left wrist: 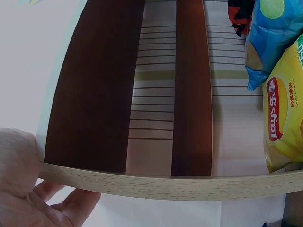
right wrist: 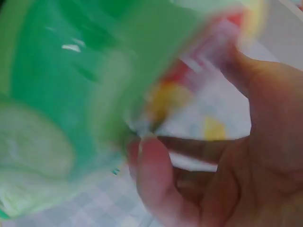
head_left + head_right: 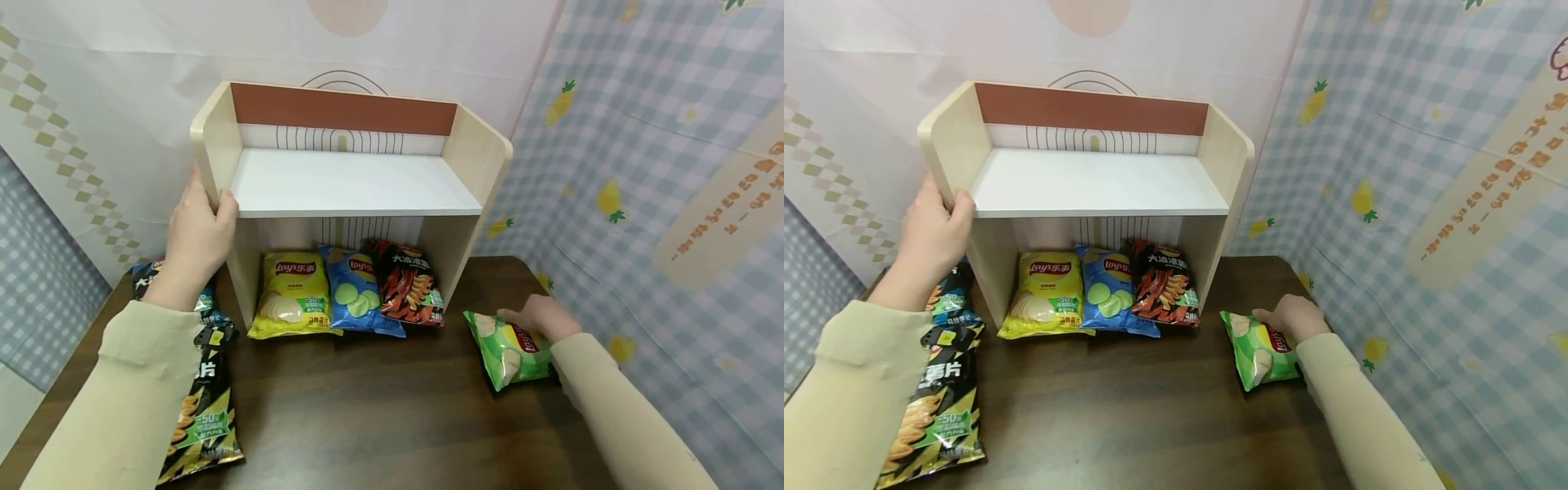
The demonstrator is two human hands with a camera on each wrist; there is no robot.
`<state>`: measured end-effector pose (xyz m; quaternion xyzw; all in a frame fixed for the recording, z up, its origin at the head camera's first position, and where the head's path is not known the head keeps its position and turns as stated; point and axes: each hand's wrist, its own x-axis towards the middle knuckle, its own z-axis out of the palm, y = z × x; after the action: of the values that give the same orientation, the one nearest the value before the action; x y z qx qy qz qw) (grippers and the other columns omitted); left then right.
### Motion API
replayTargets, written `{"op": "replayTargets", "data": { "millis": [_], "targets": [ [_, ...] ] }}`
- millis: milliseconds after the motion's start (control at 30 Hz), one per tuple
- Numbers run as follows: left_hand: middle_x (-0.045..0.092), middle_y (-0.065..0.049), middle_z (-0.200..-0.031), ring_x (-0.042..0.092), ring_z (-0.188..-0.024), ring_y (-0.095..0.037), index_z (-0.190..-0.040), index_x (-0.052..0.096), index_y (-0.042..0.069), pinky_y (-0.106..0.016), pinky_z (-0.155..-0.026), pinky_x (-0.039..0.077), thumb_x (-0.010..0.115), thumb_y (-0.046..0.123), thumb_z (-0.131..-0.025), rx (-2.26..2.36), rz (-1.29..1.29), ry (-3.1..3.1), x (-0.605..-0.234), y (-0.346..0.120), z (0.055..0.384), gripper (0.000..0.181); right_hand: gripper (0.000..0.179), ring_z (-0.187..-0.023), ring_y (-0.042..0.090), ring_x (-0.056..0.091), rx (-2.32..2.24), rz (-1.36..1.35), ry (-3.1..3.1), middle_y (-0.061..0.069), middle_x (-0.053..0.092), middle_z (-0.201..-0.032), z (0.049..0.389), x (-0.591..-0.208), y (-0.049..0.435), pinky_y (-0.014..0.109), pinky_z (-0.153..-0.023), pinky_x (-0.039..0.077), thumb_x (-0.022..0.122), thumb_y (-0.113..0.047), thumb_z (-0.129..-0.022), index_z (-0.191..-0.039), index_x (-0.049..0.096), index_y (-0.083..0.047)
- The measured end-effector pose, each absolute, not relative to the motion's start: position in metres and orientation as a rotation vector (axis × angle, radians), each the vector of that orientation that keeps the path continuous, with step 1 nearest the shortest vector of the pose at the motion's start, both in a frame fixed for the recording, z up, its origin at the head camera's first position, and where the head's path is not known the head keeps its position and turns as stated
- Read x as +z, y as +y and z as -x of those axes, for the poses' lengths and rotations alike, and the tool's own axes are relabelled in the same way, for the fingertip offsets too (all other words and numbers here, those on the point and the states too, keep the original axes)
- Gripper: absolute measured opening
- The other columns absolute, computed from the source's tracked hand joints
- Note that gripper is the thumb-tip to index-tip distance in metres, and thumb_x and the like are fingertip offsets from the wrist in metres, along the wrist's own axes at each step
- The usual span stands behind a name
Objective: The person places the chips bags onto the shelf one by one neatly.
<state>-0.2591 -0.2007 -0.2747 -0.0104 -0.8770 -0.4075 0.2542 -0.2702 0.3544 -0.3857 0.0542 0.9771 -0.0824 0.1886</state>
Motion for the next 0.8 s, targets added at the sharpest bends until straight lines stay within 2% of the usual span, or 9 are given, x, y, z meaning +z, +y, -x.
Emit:
{"op": "replayTargets", "data": {
  "millis": [67, 133, 267, 333, 467, 600, 800],
  "targets": [
    [0.042, -0.023, -0.14, 0.044, -0.121, -0.046, -0.152, 0.023, 0.013, -0.065, -0.096, 0.031, 0.033, 0.031, -0.097, -1.109, 0.031, -2.381, -0.275, -0.2, 0.259, 0.059, 0.086, -0.105, 0.045, 0.056, -0.344, -0.019, 2.735, 0.034, 0.053, -0.124, 0.269, -0.377, 0.363, 0.052, -0.084, 0.046, 0.054, -0.063, -0.089, -0.129, 0.05, 0.013],
    [0.043, -0.024, -0.14, 0.044, -0.12, -0.047, -0.152, 0.023, 0.013, -0.065, -0.096, 0.031, 0.033, 0.031, -0.097, -1.11, 0.034, -2.38, -0.274, -0.2, 0.259, 0.059, 0.09, -0.127, 0.052, 0.035, -0.46, 0.101, 2.689, 0.036, 0.029, -0.145, 0.267, -0.369, 0.372, 0.059, -0.094, 0.039, 0.063, -0.049, -0.089, -0.146, 0.027, 0.011],
    [0.043, -0.024, -0.139, 0.044, -0.118, -0.047, -0.151, 0.025, 0.012, -0.065, -0.095, 0.031, 0.033, 0.032, -0.097, -1.112, 0.038, -2.378, -0.274, -0.201, 0.26, 0.058, 0.093, -0.134, 0.053, 0.023, -0.567, 0.136, 2.543, 0.033, 0.021, -0.15, 0.263, -0.366, 0.384, 0.059, -0.097, 0.036, 0.077, -0.031, -0.083, -0.151, 0.023, 0.003],
    [0.044, -0.024, -0.139, 0.044, -0.119, -0.047, -0.151, 0.025, 0.012, -0.065, -0.095, 0.031, 0.033, 0.032, -0.097, -1.109, 0.036, -2.376, -0.274, -0.201, 0.26, 0.058, 0.099, -0.134, 0.052, 0.022, -0.594, 0.103, 2.483, 0.033, 0.02, -0.15, 0.261, -0.371, 0.386, 0.057, -0.099, 0.035, 0.08, -0.029, -0.08, -0.152, 0.02, 0.001],
    [0.044, -0.024, -0.138, 0.045, -0.118, -0.047, -0.15, 0.027, 0.012, -0.065, -0.095, 0.031, 0.034, 0.031, -0.097, -1.108, 0.039, -2.373, -0.274, -0.202, 0.26, 0.057, 0.103, -0.132, 0.051, 0.026, -0.579, 0.045, 2.478, 0.035, 0.022, -0.148, 0.261, -0.384, 0.389, 0.058, -0.1, 0.033, 0.077, -0.041, -0.08, -0.152, 0.018, 0.003],
    [0.044, -0.024, -0.139, 0.044, -0.118, -0.047, -0.15, 0.027, 0.013, -0.065, -0.095, 0.031, 0.034, 0.031, -0.097, -1.121, 0.038, -2.375, -0.275, -0.201, 0.26, 0.057, 0.106, -0.129, 0.052, 0.031, -0.436, 0.019, 2.587, 0.036, 0.029, -0.145, 0.262, -0.392, 0.391, 0.061, -0.099, 0.032, 0.069, -0.058, -0.08, -0.149, 0.022, 0.007],
    [0.044, -0.025, -0.138, 0.044, -0.117, -0.048, -0.15, 0.026, 0.014, -0.065, -0.094, 0.031, 0.033, 0.033, -0.097, -1.127, 0.02, -2.386, -0.276, -0.202, 0.26, 0.057, 0.116, -0.129, 0.058, 0.025, -0.299, -0.054, 2.629, 0.04, 0.024, -0.144, 0.259, -0.394, 0.387, 0.065, -0.099, 0.03, 0.059, -0.072, -0.079, -0.147, 0.019, 0.013]
  ]
}}
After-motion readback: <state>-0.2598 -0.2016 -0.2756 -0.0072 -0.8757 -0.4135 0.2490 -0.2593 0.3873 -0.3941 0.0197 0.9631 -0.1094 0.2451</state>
